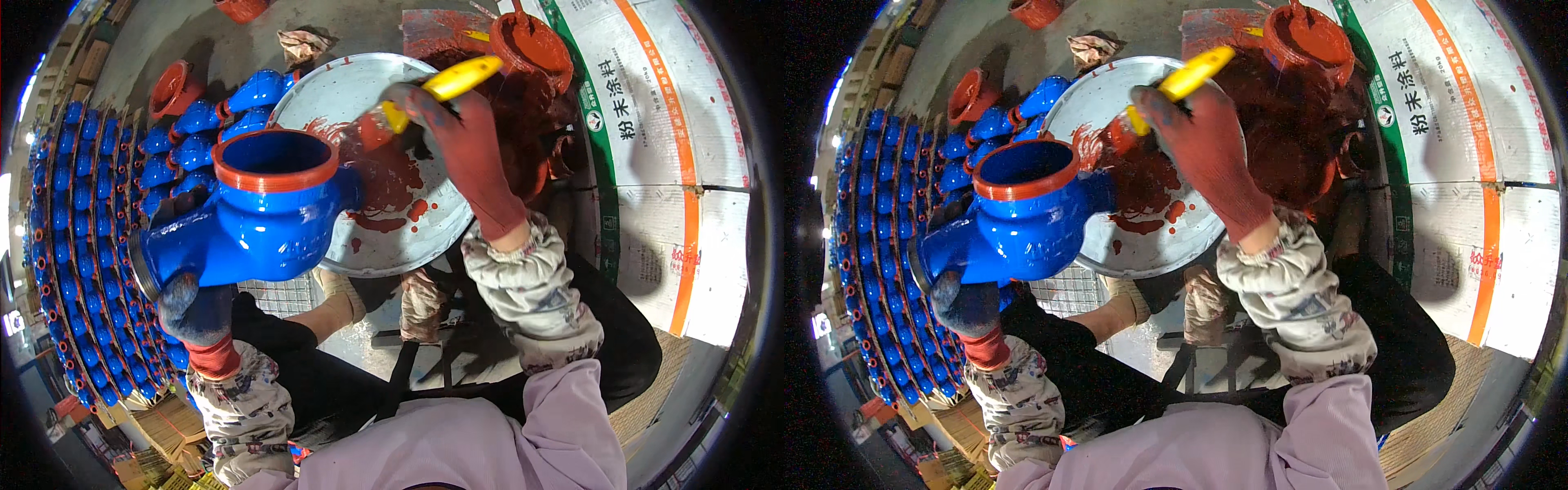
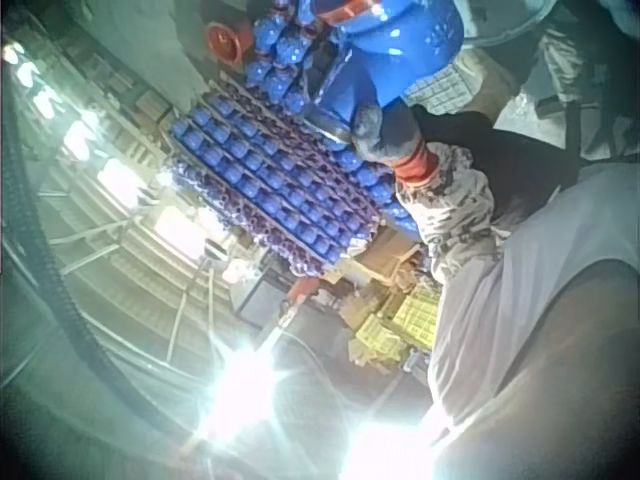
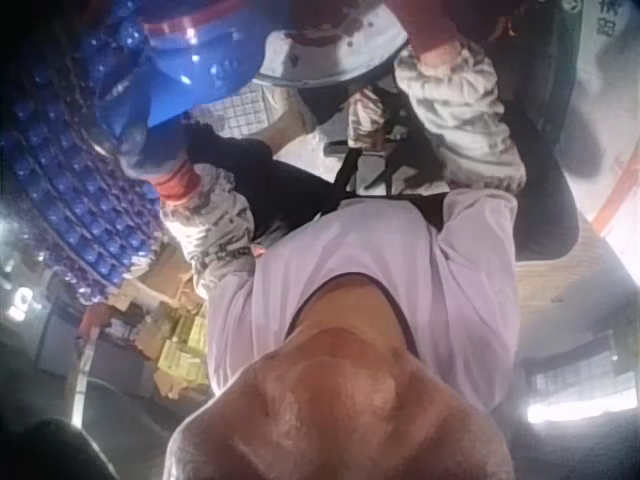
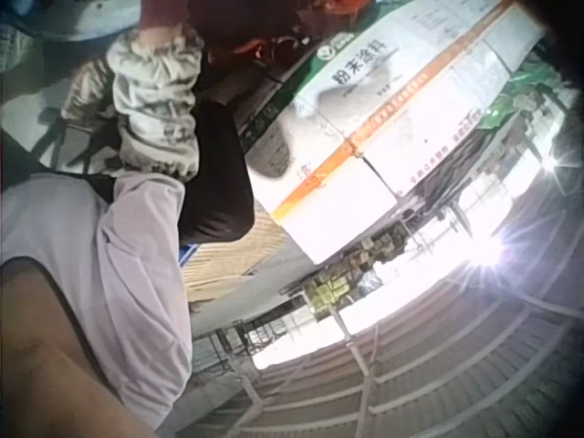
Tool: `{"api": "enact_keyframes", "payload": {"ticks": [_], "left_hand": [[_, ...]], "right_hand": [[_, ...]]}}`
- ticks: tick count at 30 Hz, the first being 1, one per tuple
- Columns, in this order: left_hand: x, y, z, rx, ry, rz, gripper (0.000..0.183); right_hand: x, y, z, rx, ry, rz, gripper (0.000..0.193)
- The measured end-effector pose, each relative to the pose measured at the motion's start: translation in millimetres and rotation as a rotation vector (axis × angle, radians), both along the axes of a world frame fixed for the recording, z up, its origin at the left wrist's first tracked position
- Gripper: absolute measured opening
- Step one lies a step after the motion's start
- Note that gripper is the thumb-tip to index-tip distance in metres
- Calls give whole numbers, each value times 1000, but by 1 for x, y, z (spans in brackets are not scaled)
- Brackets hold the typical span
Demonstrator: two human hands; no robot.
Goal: The person wipes pipe casings with a rag, dips a paintbrush into paint, and applies paint to the edges of the casings before placing them down.
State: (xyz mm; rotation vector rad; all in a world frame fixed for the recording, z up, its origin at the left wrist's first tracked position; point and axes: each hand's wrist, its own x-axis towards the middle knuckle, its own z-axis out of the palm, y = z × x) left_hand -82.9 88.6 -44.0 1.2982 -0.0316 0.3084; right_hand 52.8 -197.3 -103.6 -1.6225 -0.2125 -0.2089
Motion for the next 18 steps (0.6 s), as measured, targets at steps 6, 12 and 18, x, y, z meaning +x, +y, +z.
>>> {"api": "enact_keyframes", "payload": {"ticks": [6,12,18], "left_hand": [[-18,34,-11,-85,107,-3,88],[-8,21,-3,14,82,0,86],[-1,5,5,-33,133,103,78]], "right_hand": [[22,17,-3,-173,-79,117,33],[11,14,13,-330,-69,88,32],[-16,8,12,-229,-99,14,27]]}}
